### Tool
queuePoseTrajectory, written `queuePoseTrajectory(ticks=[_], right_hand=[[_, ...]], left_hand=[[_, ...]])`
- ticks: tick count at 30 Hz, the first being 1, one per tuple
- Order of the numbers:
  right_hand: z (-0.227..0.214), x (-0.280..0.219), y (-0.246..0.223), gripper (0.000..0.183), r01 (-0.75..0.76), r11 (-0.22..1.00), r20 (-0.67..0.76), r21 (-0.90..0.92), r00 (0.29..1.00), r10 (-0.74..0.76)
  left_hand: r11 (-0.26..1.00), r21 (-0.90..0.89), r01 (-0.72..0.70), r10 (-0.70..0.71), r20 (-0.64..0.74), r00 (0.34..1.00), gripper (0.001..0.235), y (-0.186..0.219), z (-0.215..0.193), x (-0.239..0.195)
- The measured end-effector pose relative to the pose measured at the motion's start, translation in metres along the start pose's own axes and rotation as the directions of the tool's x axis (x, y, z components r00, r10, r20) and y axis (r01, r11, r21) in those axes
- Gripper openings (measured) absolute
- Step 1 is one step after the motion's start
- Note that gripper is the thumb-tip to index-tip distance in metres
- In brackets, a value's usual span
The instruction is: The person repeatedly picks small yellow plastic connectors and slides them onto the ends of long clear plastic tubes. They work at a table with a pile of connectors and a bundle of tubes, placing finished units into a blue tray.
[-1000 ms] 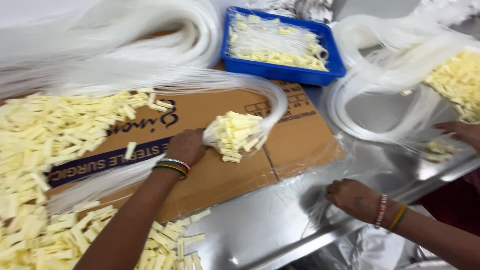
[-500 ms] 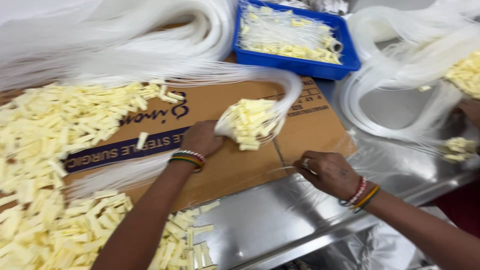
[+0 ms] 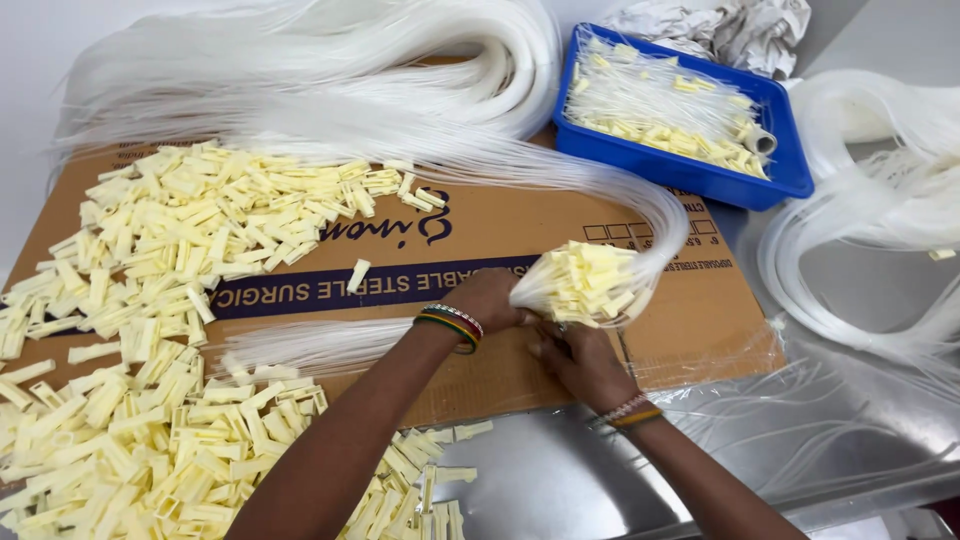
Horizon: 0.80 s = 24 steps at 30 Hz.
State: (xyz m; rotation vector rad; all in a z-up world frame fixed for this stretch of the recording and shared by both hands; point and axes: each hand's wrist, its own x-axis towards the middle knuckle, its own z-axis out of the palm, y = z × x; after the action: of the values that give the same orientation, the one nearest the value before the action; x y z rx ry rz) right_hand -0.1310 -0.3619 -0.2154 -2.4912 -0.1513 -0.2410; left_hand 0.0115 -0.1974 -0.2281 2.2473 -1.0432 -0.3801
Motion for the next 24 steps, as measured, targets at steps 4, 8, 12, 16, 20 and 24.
queuePoseTrajectory(ticks=[4,8,12,16,20,24], right_hand=[[-0.036,-0.034,0.000,0.030,-0.206,0.964,0.219,-0.167,0.946,0.240],[-0.023,-0.036,-0.010,0.025,-0.103,0.975,0.097,-0.199,0.987,0.125],[-0.007,-0.006,-0.017,0.025,0.092,0.921,0.012,-0.379,0.995,-0.095],[-0.050,0.055,-0.028,0.019,0.041,0.962,0.104,-0.271,0.995,-0.013],[-0.087,0.128,-0.064,0.035,0.171,0.952,0.412,0.255,0.871,-0.267],[-0.034,0.200,-0.014,0.046,0.302,0.946,0.956,0.116,0.224,-0.188]], left_hand=[[0.997,0.074,0.032,-0.019,-0.161,0.987,0.027,-0.004,0.008,-0.007],[0.997,0.047,-0.055,0.063,-0.198,0.978,0.040,0.000,0.012,-0.020],[0.941,0.284,-0.185,0.273,-0.312,0.910,0.040,-0.009,0.044,-0.023],[0.897,0.437,-0.071,0.265,-0.402,0.876,0.018,0.017,0.025,-0.042],[0.836,0.533,-0.132,0.420,-0.465,0.780,0.049,0.046,0.005,-0.061],[0.774,0.555,-0.305,0.615,-0.542,0.572,0.044,0.039,0.005,-0.063]])
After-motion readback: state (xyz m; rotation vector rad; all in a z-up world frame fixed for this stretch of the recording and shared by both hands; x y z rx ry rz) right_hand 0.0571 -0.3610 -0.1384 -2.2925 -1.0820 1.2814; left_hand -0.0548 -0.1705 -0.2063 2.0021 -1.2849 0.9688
